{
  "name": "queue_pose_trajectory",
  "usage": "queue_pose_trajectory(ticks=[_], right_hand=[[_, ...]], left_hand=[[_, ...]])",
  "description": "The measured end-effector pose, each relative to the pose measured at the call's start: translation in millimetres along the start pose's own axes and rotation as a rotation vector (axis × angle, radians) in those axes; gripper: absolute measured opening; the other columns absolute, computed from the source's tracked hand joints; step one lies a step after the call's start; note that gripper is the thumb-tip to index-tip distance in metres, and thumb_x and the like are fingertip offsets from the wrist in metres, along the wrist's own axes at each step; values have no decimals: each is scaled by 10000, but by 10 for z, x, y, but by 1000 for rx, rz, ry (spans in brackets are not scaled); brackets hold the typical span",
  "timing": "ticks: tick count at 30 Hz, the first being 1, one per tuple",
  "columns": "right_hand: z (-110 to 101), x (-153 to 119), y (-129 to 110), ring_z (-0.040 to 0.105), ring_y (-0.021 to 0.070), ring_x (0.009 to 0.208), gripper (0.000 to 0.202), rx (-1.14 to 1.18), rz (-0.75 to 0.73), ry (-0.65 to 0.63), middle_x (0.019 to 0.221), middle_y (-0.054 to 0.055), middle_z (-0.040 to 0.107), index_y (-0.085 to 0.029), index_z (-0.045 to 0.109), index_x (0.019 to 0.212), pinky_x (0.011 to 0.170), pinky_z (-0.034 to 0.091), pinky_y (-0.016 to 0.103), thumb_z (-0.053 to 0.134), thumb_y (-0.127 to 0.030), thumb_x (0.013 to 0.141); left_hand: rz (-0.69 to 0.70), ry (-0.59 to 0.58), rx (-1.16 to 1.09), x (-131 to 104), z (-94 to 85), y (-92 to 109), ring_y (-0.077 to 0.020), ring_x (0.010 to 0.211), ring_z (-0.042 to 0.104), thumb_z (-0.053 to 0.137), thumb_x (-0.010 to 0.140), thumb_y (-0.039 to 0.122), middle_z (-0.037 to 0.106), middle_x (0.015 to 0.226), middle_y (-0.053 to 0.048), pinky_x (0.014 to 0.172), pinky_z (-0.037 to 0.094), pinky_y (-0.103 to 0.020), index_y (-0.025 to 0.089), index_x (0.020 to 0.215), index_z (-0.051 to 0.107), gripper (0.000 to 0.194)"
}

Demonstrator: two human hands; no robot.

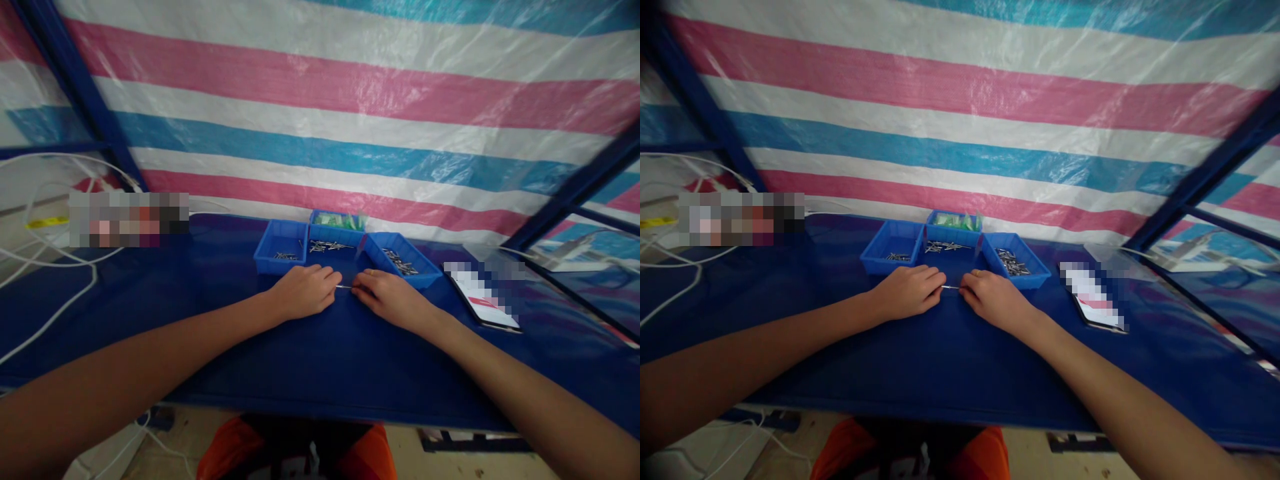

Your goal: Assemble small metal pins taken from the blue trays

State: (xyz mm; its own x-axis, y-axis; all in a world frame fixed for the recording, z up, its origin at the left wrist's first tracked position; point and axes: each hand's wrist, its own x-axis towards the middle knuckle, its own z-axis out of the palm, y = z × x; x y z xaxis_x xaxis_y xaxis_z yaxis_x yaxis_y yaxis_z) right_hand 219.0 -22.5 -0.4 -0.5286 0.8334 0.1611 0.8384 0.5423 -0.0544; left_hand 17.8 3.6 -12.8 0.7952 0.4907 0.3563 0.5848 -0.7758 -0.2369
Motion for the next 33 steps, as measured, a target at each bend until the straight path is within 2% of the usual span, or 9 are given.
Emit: queue_pose_trajectory(ticks=[3, 5, 9, 11, 13, 17, 20, 33], right_hand=[[-54, -17, -25, 584, 147, 772, 153, -50, 8, 9, 836, 34, 605, -175, 593, 906, 694, 406, 232, 456, -243, 896], [-131, -37, -42, 592, 159, 801, 174, -142, 52, 62, 872, 50, 615, -169, 594, 916, 700, 411, 236, 445, -256, 901], [-303, -96, -27, 608, 211, 845, 240, -407, 293, 240, 929, 99, 628, -149, 577, 966, 646, 416, 256, 400, -302, 915], [-346, -119, 8, 630, 222, 773, 268, -493, 425, 228, 922, 112, 636, -147, 570, 983, 573, 408, 257, 397, -337, 911], [-349, -129, 44, 643, 227, 697, 281, -524, 502, 145, 876, 116, 649, -145, 577, 963, 528, 403, 258, 405, -359, 903], [-301, -120, 71, 662, 245, 698, 254, -502, 476, 21, 875, 139, 667, -140, 594, 963, 528, 428, 273, 409, -302, 900], [-287, -111, 60, 666, 248, 715, 249, -491, 460, 20, 917, 144, 669, -144, 589, 1014, 539, 443, 282, 409, -271, 899], [-256, -98, 15, 658, 236, 767, 306, -453, 402, 50, 997, 133, 653, -139, 562, 1086, 582, 454, 276, 406, -329, 903]], left_hand=[[7, -1, 5, -2, 6, -3, -166, 732, 577, 418, 867, 227, 596, 825, -19, 541, 380, -269, 179, 867, 499, 94], [8, -3, 6, -3, 8, -4, -165, 729, 580, 412, 872, 227, 599, 817, -18, 543, 380, -267, 177, 865, 502, 102], [11, -25, -3, 1, -1, -5, -164, 725, 582, 406, 880, 231, 602, 809, -20, 546, 381, -263, 174, 862, 510, 119], [14, -37, -11, 4, -6, -6, -162, 722, 580, 408, 878, 231, 600, 808, -23, 544, 379, -258, 173, 861, 514, 122], [16, -39, -18, 6, -8, -8, -158, 718, 578, 405, 878, 227, 598, 804, -27, 544, 379, -251, 170, 862, 517, 127], [22, -33, -20, 5, -6, -10, -160, 718, 575, 396, 879, 224, 596, 804, -27, 544, 382, -253, 171, 856, 520, 136], [22, -38, -22, 0, -5, -14, -162, 723, 575, 404, 877, 234, 597, 812, -30, 545, 383, -256, 169, 852, 520, 135], [27, -41, -30, 2, 0, -11, -160, 736, 573, 406, 884, 243, 597, 823, -32, 552, 381, -252, 166, 862, 521, 140]])
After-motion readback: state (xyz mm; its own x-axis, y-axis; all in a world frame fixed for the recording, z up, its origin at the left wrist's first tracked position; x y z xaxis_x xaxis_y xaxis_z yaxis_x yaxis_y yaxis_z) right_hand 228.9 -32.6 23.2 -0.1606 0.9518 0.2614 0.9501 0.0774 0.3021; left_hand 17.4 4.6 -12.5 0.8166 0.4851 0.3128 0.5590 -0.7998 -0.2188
